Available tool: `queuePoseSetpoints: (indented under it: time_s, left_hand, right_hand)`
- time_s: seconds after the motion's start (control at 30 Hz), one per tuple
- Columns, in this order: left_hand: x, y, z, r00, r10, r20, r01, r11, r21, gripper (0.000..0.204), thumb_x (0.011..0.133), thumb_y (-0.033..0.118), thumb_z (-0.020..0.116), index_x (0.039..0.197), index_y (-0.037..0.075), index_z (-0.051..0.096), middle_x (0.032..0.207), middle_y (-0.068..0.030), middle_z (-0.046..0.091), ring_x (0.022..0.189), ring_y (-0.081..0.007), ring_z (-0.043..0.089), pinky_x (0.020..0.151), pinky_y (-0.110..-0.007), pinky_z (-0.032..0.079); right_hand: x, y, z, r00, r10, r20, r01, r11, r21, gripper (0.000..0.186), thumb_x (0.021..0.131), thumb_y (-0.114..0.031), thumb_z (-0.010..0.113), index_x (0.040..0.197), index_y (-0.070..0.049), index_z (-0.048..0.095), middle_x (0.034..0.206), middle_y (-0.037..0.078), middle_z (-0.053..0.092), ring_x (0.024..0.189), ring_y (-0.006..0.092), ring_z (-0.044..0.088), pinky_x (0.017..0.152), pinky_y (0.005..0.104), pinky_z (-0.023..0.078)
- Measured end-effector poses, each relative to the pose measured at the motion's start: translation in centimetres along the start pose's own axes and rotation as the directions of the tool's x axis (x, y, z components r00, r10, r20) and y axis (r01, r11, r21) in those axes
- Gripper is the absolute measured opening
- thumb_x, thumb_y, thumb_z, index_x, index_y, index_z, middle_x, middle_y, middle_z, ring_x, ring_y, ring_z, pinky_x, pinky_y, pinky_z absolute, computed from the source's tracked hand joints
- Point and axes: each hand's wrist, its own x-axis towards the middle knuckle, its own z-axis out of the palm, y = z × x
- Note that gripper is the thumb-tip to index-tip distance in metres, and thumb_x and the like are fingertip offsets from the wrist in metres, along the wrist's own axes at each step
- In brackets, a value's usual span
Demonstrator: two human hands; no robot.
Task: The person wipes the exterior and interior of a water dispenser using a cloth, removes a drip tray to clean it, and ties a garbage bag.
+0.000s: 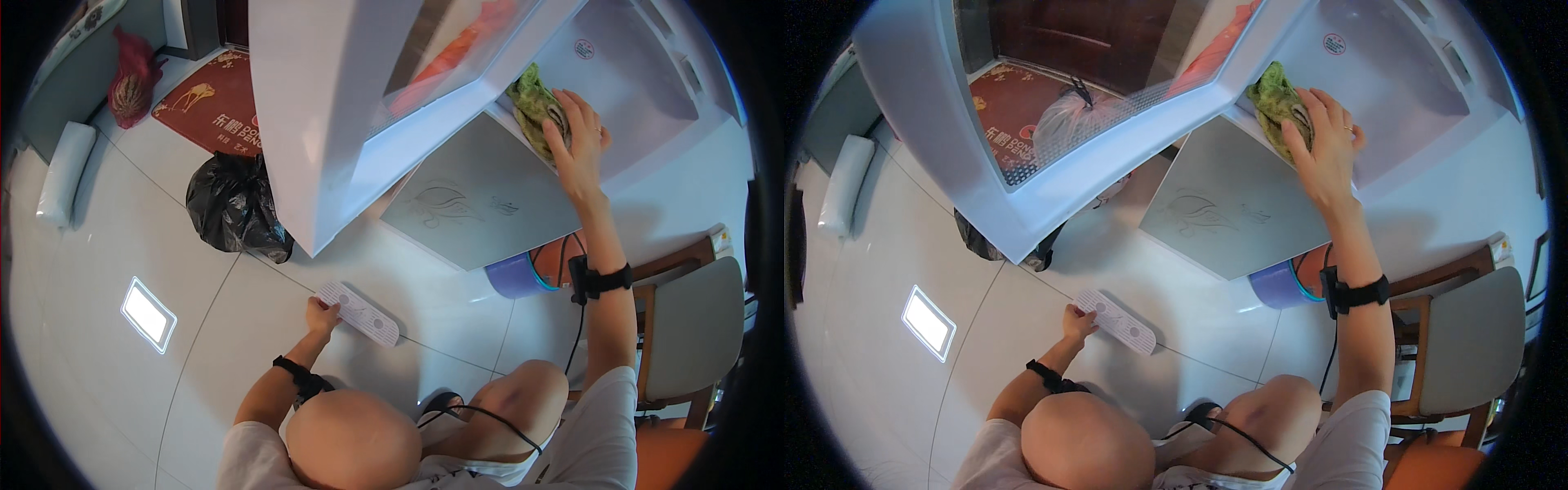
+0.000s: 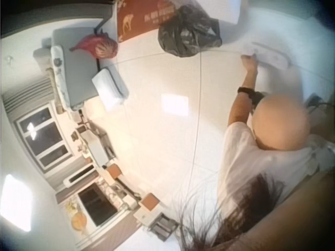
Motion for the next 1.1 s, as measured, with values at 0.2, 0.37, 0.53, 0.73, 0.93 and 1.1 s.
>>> queuePoseSetpoints:
  time_s: [0.2, 0.37, 0.53, 0.73, 0.93, 1.1]
  left_hand:
    - [0.2, 0.2, -0.6, 0.994, 0.000, -0.113, 0.024, 0.978, 0.209, 0.031, 0.070, 0.006, 0.069, 0.089, -0.001, 0.045, 0.091, -0.0117, 0.052, 0.077, -0.0255, 0.059, 0.059, -0.040, 0.057]
    - [2.6, -2.0, -0.5, 0.957, 0.287, -0.040, -0.209, 0.779, 0.592, 0.032, 0.069, 0.022, 0.072, 0.065, -0.003, 0.053, 0.075, -0.0181, 0.059, 0.065, -0.0257, 0.064, 0.054, -0.035, 0.055]
    - [0.5, 3.5, -3.3, 0.908, 0.417, -0.042, -0.318, 0.750, 0.581, 0.033, 0.070, 0.026, 0.073, 0.074, -0.001, 0.053, 0.076, -0.0158, 0.060, 0.070, -0.0276, 0.061, 0.064, -0.038, 0.049]
    - [-3.0, 19.1, -9.6, 0.351, 0.895, -0.276, -0.785, 0.441, 0.435, 0.014, 0.075, -0.002, 0.057, 0.087, 0.003, 0.052, 0.090, -0.0155, 0.056, 0.081, -0.0329, 0.057, 0.067, -0.039, 0.047]
    - [1.6, 25.1, -11.7, 0.152, 0.988, -0.010, -0.664, 0.110, 0.740, 0.026, 0.079, 0.000, 0.054, 0.104, 0.007, 0.056, 0.110, -0.0108, 0.053, 0.094, -0.0290, 0.056, 0.078, -0.036, 0.049]
    - [2.6, 27.5, -13.1, 0.389, 0.918, 0.076, -0.495, 0.139, 0.858, 0.032, 0.077, 0.012, 0.061, 0.107, 0.008, 0.054, 0.112, -0.0112, 0.055, 0.101, -0.0287, 0.055, 0.081, -0.037, 0.048]
  right_hand:
    - [-1.9, -2.4, -0.5, 0.967, -0.077, -0.243, 0.125, 0.974, 0.187, 0.034, 0.082, -0.009, 0.055, 0.116, -0.005, 0.052, 0.117, 0.012, 0.052, 0.107, 0.0268, 0.049, 0.093, 0.0421, 0.030]
    - [-6.8, -7.1, -0.6, 0.965, -0.263, -0.003, 0.225, 0.818, 0.529, 0.022, 0.078, 0.002, 0.054, 0.100, 0.003, 0.057, 0.101, 0.017, 0.057, 0.092, 0.0322, 0.053, 0.082, 0.0367, 0.041]
    - [-8.3, -12.7, 2.9, 0.742, -0.550, 0.383, 0.204, 0.730, 0.653, 0.026, 0.074, -0.001, 0.059, 0.100, -0.002, 0.060, 0.096, 0.018, 0.059, 0.085, 0.0320, 0.055, 0.078, 0.0389, 0.041]
    - [-8.3, -16.1, 7.4, 0.772, -0.460, 0.439, -0.026, 0.667, 0.745, 0.019, 0.076, -0.004, 0.062, 0.095, 0.000, 0.059, 0.090, 0.010, 0.061, 0.082, 0.0216, 0.058, 0.074, 0.0305, 0.043]
    - [-6.3, -22.5, 12.7, 0.783, -0.305, 0.542, -0.274, 0.613, 0.741, 0.017, 0.079, -0.008, 0.062, 0.094, -0.001, 0.059, 0.089, 0.010, 0.062, 0.082, 0.0191, 0.060, 0.072, 0.0304, 0.046]
    - [-5.0, -27.9, 18.9, 0.802, -0.176, 0.571, -0.518, 0.273, 0.811, 0.018, 0.081, -0.013, 0.064, 0.093, -0.001, 0.060, 0.086, 0.004, 0.061, 0.077, 0.0137, 0.057, 0.069, 0.0259, 0.045]
